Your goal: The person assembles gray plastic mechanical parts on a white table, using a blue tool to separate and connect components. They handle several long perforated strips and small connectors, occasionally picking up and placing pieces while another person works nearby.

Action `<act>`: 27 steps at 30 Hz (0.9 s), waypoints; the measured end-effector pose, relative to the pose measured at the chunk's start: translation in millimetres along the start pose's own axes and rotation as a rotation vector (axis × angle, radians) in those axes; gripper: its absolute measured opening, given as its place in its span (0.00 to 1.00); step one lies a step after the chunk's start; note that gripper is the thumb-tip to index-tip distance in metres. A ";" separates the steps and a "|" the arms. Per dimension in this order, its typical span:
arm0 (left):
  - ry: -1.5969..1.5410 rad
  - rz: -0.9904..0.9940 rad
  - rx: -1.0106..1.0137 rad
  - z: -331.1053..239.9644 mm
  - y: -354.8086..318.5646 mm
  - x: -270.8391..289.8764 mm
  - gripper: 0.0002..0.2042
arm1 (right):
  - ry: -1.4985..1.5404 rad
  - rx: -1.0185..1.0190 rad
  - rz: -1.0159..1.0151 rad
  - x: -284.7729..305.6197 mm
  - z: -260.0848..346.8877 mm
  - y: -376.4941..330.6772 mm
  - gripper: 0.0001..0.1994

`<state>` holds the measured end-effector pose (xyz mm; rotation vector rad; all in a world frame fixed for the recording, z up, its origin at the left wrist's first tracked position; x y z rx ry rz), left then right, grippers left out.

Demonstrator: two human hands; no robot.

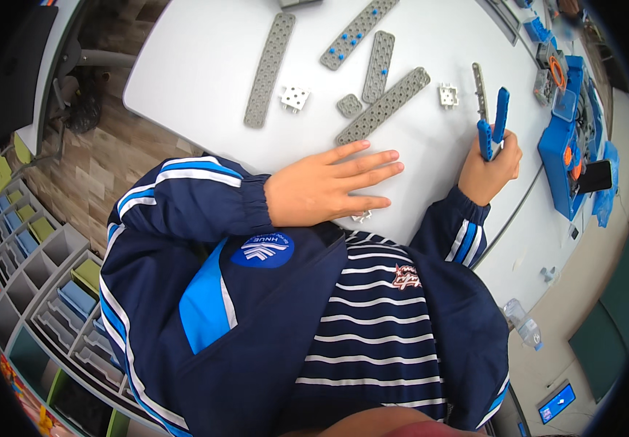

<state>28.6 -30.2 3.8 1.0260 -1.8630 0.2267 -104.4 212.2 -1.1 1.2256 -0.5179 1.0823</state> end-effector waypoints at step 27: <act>0.259 -0.466 0.596 72.4 26.0 52.7 0.17 | 0.619 -0.160 0.270 2.5 45.7 -11.1 0.08</act>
Point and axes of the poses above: each hand's wrist, its own y-axis towards the middle knuckle, its own x-axis out of the back of the hand, z = x × y, the point moved 1 cm from there along y, towards the middle knuckle
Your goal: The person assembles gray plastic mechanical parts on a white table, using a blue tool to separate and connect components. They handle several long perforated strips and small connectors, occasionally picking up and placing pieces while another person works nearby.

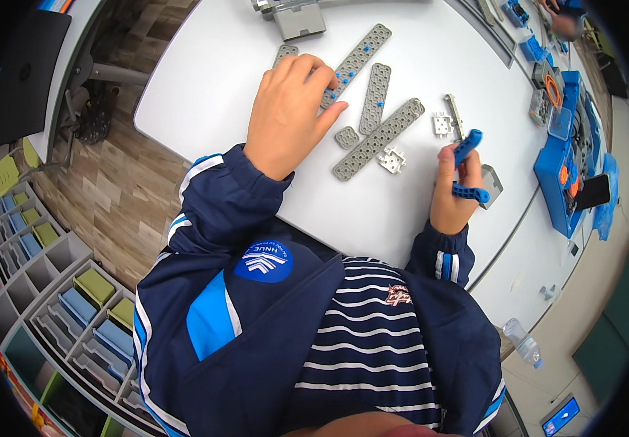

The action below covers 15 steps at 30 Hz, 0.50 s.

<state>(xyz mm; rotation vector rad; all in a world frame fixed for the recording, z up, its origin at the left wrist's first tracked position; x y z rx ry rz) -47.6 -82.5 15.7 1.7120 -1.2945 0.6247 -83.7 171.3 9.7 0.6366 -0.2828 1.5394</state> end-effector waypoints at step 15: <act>-0.574 0.175 0.370 -1.7 1.0 9.3 0.15 | 0.042 0.125 0.110 -8.3 13.6 -6.8 0.11</act>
Point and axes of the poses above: each hand's wrist, its own y-axis towards the middle knuckle, its own x-axis out of the back of the hand, z = x × y, the point moved 1 cm from there along y, towards the middle knuckle
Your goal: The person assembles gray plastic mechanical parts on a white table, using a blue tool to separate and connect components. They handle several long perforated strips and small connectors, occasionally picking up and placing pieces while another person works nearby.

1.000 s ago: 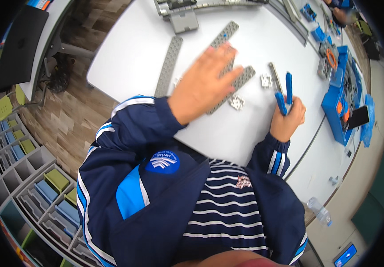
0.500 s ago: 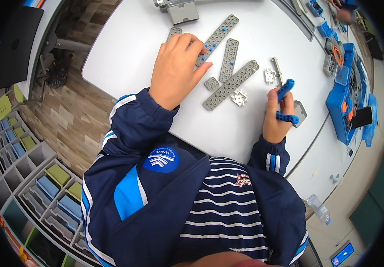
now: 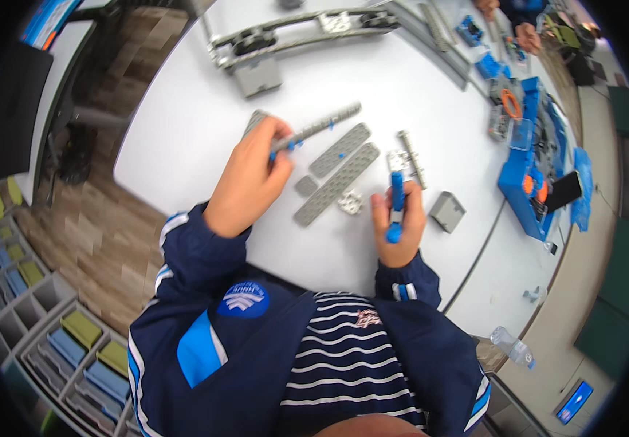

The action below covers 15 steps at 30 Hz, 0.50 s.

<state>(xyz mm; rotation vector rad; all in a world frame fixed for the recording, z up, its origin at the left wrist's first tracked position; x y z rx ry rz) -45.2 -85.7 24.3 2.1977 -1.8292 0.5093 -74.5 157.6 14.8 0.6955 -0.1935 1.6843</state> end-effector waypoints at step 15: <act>-0.619 0.182 0.164 -14.3 1.7 0.8 0.12 | -0.459 0.282 -0.026 94.9 -38.4 101.2 0.20</act>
Point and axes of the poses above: each hand's wrist, its own y-axis towards the middle knuckle, its own x-axis out of the back of the hand, z = x × y, the point moved 1 cm from there along y, towards the middle knuckle
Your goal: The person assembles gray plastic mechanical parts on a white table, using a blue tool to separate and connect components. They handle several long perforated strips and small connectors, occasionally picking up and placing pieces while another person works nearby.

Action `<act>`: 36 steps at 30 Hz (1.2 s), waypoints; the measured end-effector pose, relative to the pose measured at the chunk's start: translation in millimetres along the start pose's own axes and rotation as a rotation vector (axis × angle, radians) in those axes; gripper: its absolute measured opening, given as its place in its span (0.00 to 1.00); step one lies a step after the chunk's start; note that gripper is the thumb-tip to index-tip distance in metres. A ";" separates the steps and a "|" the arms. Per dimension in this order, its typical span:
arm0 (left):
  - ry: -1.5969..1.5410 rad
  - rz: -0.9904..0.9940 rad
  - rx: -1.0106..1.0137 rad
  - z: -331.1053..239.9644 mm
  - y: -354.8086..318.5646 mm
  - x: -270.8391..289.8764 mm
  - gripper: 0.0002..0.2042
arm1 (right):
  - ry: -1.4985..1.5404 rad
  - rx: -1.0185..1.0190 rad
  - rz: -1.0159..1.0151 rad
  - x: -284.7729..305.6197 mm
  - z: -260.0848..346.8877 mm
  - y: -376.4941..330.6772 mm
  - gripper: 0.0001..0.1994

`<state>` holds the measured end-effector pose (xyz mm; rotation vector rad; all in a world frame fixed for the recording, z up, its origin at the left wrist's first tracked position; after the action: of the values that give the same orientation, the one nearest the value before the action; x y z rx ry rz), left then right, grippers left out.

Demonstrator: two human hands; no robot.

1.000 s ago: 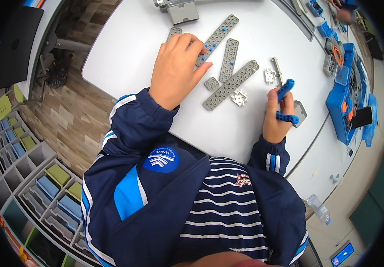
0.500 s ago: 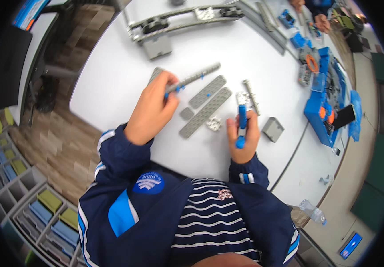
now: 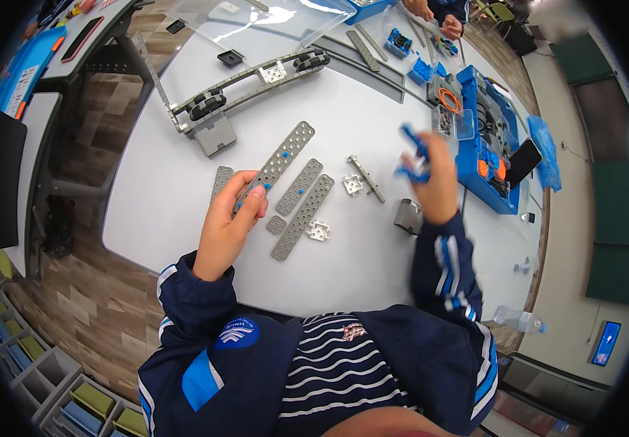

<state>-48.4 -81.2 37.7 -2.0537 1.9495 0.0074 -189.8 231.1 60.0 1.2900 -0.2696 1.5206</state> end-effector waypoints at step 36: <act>0.754 -0.301 -0.399 21.7 6.9 -4.4 0.14 | -0.325 -0.246 0.383 -74.0 -18.0 85.6 0.26</act>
<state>-51.1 -72.2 16.5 -2.9074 2.1168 -0.5636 -280.8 168.2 30.2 1.3318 -0.9297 1.5241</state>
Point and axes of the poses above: each hand's wrist, its own y-axis towards the middle knuckle, its own x-axis out of the back of the hand, z = x × y, the point moved 1 cm from there along y, towards the middle knuckle
